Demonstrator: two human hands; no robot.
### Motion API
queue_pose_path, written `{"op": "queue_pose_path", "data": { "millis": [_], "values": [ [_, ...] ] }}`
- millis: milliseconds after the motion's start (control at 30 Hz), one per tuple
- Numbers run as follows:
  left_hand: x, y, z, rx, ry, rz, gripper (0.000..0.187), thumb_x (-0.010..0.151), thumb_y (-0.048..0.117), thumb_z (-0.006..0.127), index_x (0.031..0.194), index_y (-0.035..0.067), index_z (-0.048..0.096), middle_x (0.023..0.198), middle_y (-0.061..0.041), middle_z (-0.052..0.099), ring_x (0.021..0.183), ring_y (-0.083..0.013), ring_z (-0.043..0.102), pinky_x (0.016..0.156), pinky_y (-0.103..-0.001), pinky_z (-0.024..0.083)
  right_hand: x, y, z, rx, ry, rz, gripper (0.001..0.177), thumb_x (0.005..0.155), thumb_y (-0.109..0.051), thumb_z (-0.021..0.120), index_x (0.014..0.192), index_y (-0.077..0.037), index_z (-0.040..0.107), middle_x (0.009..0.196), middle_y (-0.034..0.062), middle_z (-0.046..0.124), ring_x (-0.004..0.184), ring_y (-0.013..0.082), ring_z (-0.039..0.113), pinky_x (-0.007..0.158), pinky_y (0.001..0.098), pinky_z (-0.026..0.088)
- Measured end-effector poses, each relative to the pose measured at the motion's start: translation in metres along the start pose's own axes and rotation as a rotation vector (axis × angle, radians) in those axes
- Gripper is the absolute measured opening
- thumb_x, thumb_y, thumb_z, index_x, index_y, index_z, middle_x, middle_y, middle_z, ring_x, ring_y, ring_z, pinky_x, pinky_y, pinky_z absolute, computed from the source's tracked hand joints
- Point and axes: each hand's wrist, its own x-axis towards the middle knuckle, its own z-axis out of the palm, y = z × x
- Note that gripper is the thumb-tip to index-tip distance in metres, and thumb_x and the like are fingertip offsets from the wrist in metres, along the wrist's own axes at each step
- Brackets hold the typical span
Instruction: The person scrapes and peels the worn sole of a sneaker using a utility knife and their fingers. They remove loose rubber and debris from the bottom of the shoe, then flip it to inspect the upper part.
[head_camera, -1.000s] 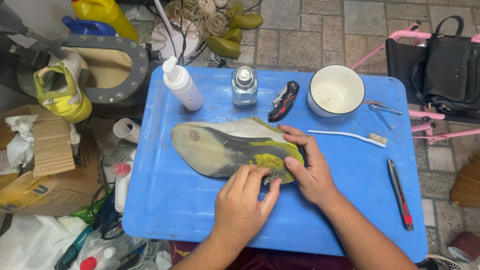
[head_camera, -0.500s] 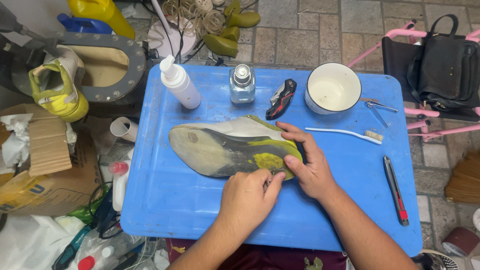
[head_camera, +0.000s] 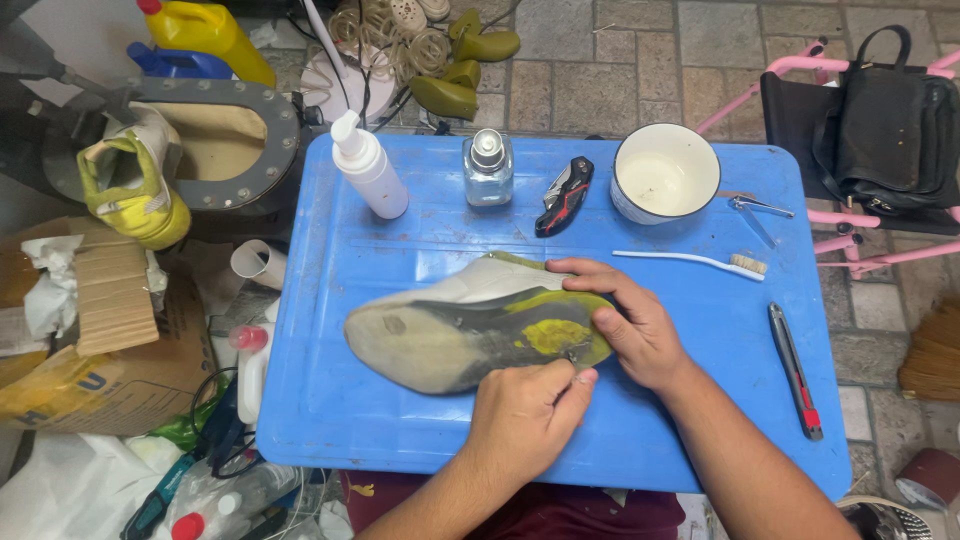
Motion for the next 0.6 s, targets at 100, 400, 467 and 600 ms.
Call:
{"op": "queue_pose_path", "data": {
  "millis": [100, 400, 467, 600],
  "values": [
    [0.003, 0.009, -0.014, 0.012, -0.106, 0.176, 0.024, 0.1, 0.02, 0.072, 0.081, 0.008, 0.062, 0.075, -0.01, 0.068, 0.069, -0.0319, 0.068, 0.063, -0.042, 0.053, 0.0, -0.003, -0.005, 0.026, -0.019, 0.046, 0.043, 0.111, -0.035, 0.048, 0.128, 0.001, 0.064, 0.146, 0.0223, 0.062, 0.138, 0.033, 0.059, 0.115, 0.0424, 0.047],
    [0.045, 0.002, -0.055, 0.25, -0.209, 0.601, 0.041, 0.079, 0.022, 0.079, 0.119, 0.015, 0.073, 0.142, -0.009, 0.06, 0.139, -0.032, 0.049, 0.113, -0.049, 0.04, 0.005, -0.004, -0.003, -0.045, 0.078, 0.146, 0.05, 0.112, -0.036, 0.036, 0.124, 0.002, 0.066, 0.135, 0.018, 0.069, 0.127, 0.0274, 0.066, 0.111, 0.0388, 0.049],
    [0.047, 0.0, -0.049, 0.247, -0.14, 0.62, 0.036, 0.082, 0.024, 0.08, 0.117, 0.015, 0.072, 0.135, -0.009, 0.062, 0.136, -0.0317, 0.052, 0.112, -0.049, 0.042, 0.011, -0.005, 0.0, -0.058, 0.091, 0.191, 0.052, 0.112, -0.037, 0.034, 0.123, 0.001, 0.067, 0.132, 0.017, 0.071, 0.124, 0.0261, 0.067, 0.109, 0.038, 0.05],
    [0.053, -0.006, -0.044, 0.195, -0.015, 0.634, 0.025, 0.087, 0.025, 0.079, 0.109, 0.016, 0.073, 0.12, -0.002, 0.068, 0.133, -0.0273, 0.06, 0.114, -0.047, 0.046, 0.028, -0.01, 0.001, -0.069, 0.086, 0.277, 0.052, 0.111, -0.037, 0.034, 0.123, 0.002, 0.067, 0.129, 0.0163, 0.072, 0.121, 0.0248, 0.066, 0.107, 0.037, 0.05]
  ]
}}
